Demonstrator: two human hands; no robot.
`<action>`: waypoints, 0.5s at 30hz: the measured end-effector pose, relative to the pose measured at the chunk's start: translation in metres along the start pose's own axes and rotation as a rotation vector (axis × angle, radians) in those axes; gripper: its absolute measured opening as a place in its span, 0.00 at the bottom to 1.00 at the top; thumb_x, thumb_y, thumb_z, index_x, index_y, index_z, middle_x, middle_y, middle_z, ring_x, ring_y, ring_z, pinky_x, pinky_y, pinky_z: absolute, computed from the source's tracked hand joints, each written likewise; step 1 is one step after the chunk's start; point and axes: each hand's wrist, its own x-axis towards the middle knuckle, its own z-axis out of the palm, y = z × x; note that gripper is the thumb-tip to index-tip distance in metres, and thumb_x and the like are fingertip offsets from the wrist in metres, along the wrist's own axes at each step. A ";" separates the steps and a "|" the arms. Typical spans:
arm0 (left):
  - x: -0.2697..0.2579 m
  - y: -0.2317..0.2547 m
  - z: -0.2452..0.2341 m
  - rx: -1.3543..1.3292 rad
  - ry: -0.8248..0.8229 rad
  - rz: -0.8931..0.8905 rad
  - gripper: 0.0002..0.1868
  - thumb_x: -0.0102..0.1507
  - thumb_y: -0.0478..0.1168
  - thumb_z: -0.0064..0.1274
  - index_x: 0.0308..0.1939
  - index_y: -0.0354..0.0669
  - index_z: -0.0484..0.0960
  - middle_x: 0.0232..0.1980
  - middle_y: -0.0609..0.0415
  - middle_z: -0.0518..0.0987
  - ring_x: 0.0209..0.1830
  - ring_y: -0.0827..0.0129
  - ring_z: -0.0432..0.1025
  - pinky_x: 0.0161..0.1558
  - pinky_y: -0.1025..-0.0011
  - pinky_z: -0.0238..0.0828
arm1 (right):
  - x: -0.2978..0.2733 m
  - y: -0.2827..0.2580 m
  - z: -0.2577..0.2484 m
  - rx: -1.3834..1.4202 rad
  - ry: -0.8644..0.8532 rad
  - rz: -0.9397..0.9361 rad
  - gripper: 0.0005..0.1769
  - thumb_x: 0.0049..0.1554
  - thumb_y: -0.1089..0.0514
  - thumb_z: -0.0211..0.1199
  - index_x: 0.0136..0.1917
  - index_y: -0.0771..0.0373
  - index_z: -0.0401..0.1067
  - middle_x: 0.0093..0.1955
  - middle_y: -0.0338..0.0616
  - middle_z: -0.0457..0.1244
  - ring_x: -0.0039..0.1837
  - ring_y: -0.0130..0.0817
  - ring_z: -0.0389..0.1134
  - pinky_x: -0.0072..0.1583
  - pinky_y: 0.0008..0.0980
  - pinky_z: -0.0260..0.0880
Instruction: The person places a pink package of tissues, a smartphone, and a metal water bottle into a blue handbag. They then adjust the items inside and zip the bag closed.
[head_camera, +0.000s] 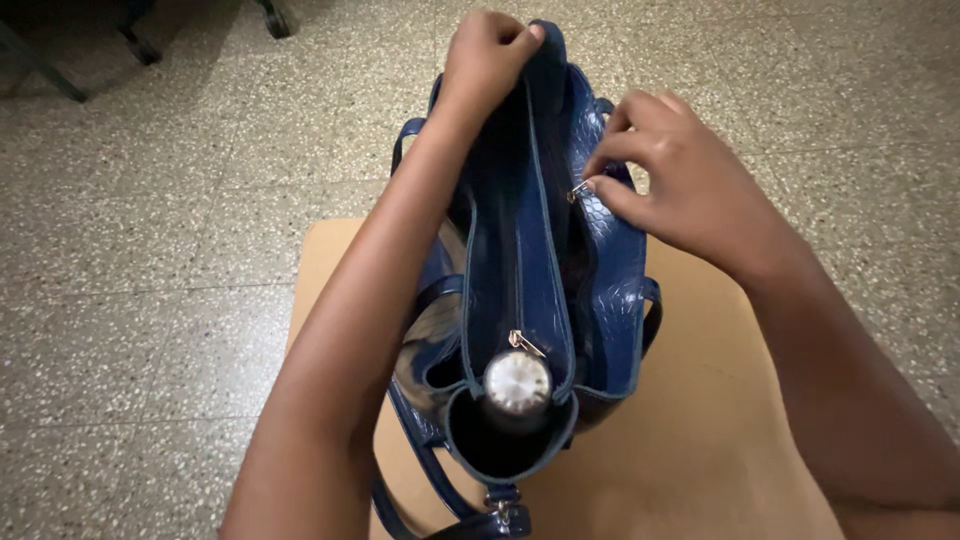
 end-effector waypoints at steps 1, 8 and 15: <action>-0.005 0.002 -0.006 -0.087 0.010 0.038 0.17 0.61 0.53 0.62 0.39 0.41 0.88 0.34 0.46 0.84 0.37 0.57 0.83 0.45 0.62 0.78 | -0.001 0.001 0.002 0.049 0.045 -0.001 0.07 0.55 0.58 0.70 0.46 0.64 0.80 0.48 0.47 0.62 0.56 0.41 0.64 0.58 0.43 0.67; -0.070 0.053 -0.040 0.083 0.007 0.137 0.22 0.54 0.50 0.68 0.49 0.46 0.85 0.50 0.41 0.82 0.55 0.46 0.74 0.57 0.56 0.71 | 0.002 0.016 0.021 0.114 0.083 0.246 0.09 0.54 0.60 0.73 0.48 0.63 0.79 0.45 0.45 0.63 0.46 0.40 0.66 0.48 0.40 0.67; -0.115 0.101 -0.065 0.343 -0.190 -0.004 0.32 0.49 0.54 0.66 0.58 0.60 0.82 0.61 0.38 0.73 0.68 0.30 0.55 0.59 0.36 0.55 | 0.020 0.031 0.043 -0.152 0.239 0.163 0.05 0.53 0.62 0.75 0.45 0.60 0.82 0.49 0.46 0.63 0.57 0.46 0.63 0.56 0.43 0.68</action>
